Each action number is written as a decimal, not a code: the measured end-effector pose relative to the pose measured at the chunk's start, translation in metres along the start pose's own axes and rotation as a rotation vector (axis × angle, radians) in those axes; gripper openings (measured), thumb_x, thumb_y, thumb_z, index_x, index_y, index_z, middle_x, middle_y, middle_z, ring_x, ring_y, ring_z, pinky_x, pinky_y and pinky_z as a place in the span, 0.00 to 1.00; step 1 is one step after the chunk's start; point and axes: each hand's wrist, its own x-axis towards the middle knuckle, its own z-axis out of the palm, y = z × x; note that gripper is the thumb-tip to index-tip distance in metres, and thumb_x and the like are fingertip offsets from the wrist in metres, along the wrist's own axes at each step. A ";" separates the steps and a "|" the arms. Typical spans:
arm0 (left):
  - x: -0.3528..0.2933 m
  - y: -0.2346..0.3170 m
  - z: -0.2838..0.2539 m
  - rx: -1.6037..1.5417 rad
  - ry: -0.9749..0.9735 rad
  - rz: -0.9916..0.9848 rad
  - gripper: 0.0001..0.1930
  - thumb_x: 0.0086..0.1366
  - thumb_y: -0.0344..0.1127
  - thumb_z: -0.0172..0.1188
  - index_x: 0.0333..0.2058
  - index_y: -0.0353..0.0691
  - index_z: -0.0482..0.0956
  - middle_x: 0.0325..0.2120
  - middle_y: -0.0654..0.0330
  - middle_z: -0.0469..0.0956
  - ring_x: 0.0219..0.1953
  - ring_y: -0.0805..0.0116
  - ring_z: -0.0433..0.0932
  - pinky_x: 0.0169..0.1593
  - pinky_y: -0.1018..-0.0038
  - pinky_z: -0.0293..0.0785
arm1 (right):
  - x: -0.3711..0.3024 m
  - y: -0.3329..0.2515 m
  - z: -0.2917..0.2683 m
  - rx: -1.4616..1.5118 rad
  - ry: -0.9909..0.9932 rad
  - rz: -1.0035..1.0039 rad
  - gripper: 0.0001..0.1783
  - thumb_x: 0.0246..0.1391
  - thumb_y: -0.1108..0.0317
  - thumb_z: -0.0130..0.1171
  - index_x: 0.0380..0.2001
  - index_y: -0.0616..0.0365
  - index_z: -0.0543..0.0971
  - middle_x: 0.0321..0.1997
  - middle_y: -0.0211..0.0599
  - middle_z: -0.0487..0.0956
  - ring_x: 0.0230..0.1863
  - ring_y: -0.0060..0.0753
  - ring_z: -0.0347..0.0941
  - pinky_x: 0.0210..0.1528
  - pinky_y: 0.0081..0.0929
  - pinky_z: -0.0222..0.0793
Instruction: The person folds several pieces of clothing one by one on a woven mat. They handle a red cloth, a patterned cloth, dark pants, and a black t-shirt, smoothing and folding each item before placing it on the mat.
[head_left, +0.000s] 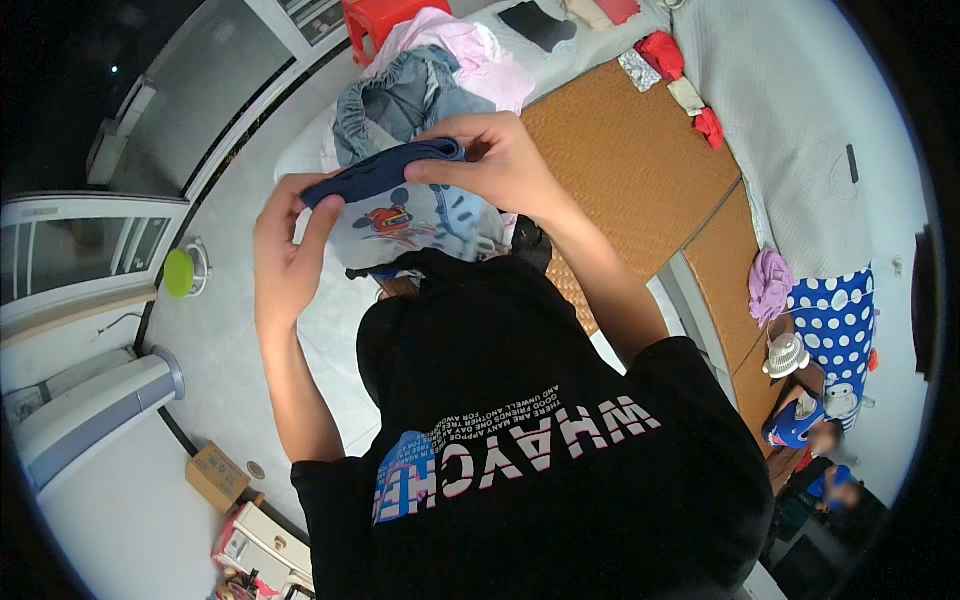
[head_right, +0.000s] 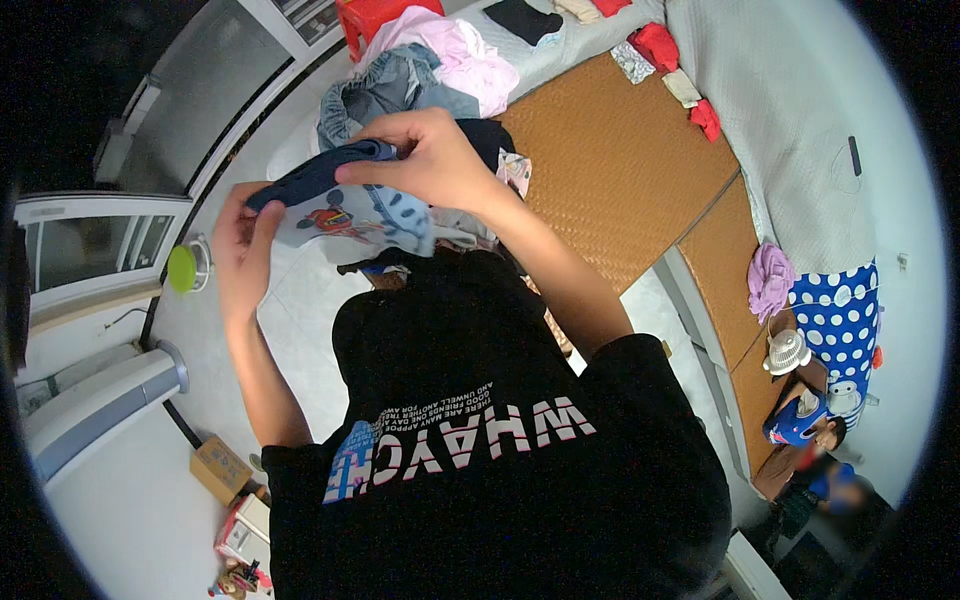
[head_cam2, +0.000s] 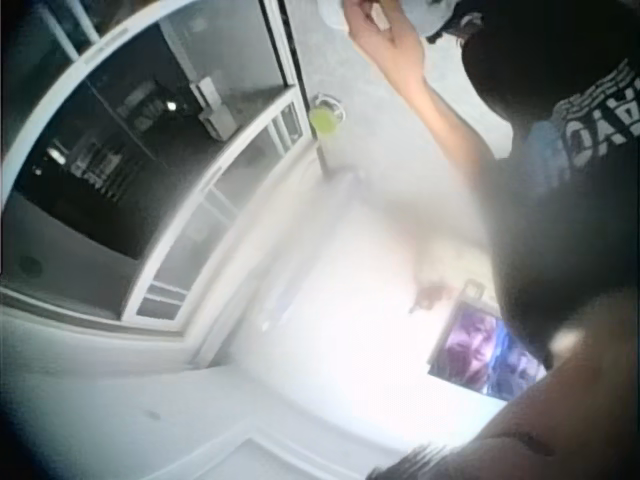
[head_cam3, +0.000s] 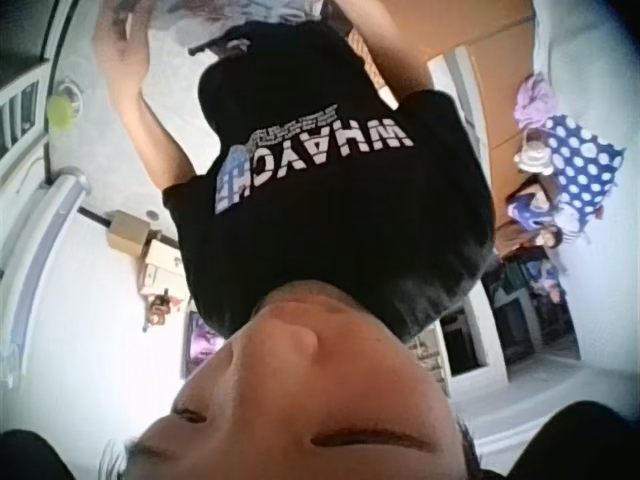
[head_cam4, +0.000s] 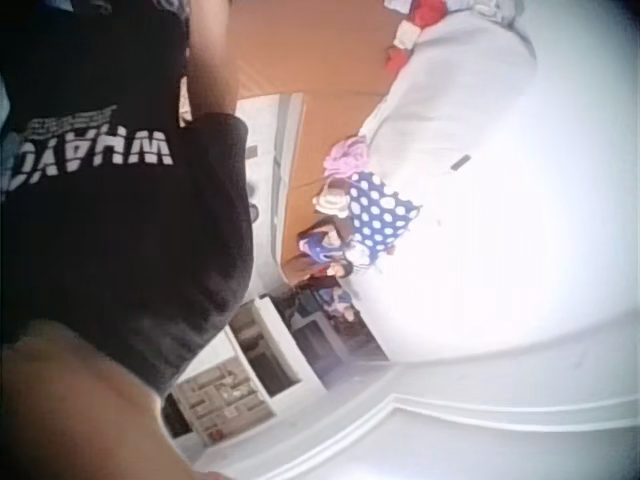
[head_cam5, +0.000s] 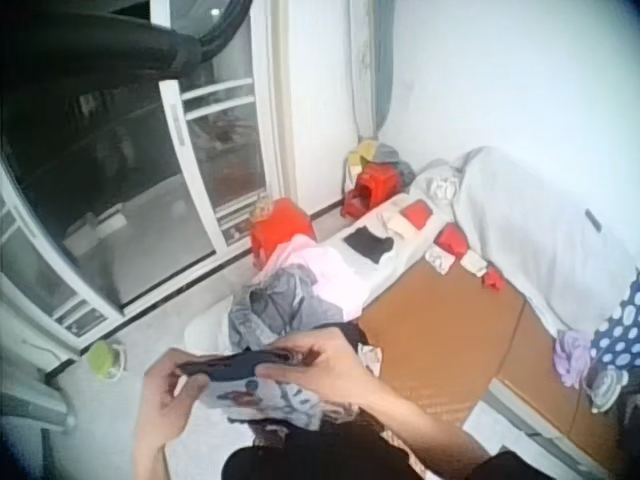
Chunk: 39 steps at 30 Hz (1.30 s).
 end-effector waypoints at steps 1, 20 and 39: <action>-0.007 -0.001 -0.002 -0.081 0.035 0.011 0.11 0.59 0.23 0.60 0.41 0.33 0.75 0.32 0.62 0.77 0.39 0.73 0.74 0.46 0.79 0.68 | -0.003 -0.010 0.000 0.020 -0.034 -0.056 0.14 0.45 0.68 0.71 0.36 0.61 0.83 0.30 0.29 0.82 0.31 0.20 0.77 0.34 0.16 0.72; -0.124 -0.070 0.066 -0.402 -0.103 -0.826 0.11 0.61 0.29 0.60 0.43 0.38 0.75 0.32 0.54 0.78 0.33 0.74 0.79 0.33 0.78 0.74 | -0.129 0.017 0.021 -0.331 -0.207 0.674 0.12 0.58 0.67 0.55 0.42 0.64 0.75 0.21 0.50 0.77 0.21 0.47 0.77 0.25 0.35 0.71; -0.087 -0.135 0.039 -0.257 -0.721 -0.691 0.18 0.60 0.35 0.61 0.48 0.34 0.77 0.50 0.55 0.76 0.52 0.64 0.73 0.58 0.69 0.64 | -0.124 0.115 -0.027 0.143 -0.579 0.554 0.20 0.51 0.64 0.65 0.46 0.61 0.77 0.57 0.42 0.72 0.60 0.36 0.65 0.63 0.34 0.58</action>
